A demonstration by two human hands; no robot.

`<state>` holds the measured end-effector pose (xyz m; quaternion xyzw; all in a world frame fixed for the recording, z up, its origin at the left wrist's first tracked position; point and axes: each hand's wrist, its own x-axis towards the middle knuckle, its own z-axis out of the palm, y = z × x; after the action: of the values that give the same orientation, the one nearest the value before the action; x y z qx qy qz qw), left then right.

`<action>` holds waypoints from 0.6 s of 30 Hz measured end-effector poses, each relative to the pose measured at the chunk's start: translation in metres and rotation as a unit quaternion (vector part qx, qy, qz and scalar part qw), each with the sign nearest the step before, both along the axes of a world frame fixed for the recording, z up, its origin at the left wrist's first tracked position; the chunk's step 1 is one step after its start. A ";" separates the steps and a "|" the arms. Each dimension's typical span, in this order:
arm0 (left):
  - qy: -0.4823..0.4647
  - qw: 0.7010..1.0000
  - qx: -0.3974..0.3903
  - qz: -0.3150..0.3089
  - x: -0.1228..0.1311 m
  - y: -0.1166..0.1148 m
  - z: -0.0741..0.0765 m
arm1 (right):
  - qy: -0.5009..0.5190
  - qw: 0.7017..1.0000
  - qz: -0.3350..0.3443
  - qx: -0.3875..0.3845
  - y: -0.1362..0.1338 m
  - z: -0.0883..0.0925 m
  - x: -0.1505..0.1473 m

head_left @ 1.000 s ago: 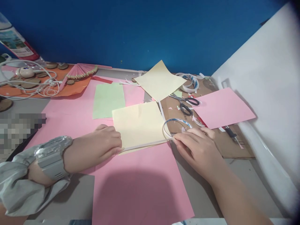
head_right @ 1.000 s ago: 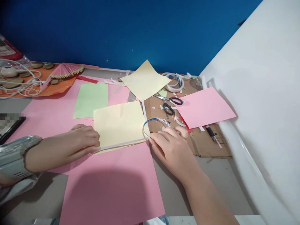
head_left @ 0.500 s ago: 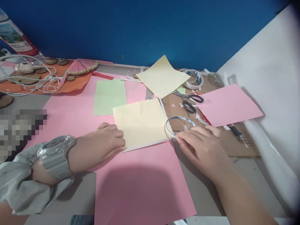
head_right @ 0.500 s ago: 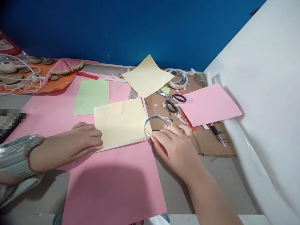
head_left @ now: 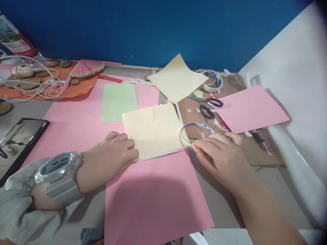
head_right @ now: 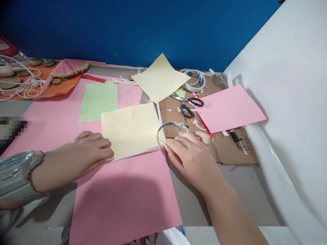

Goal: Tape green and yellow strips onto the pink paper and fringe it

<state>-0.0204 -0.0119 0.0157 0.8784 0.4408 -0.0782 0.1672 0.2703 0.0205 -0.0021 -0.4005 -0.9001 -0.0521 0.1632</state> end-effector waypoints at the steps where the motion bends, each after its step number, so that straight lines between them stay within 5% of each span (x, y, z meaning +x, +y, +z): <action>1: 0.007 1.000 0.002 0.001 0.001 -0.001 0.000 | 0.000 1.000 0.000 -0.002 0.000 0.000 0.000; 18: 0.042 0.999 -0.016 0.009 0.006 0.000 0.005 | 0.008 1.000 0.001 -0.012 -0.001 0.000 0.001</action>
<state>-0.0141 -0.0116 0.0208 0.8677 0.4538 -0.1207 0.1630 0.2712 0.0193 -0.0023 -0.4018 -0.8998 -0.0384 0.1657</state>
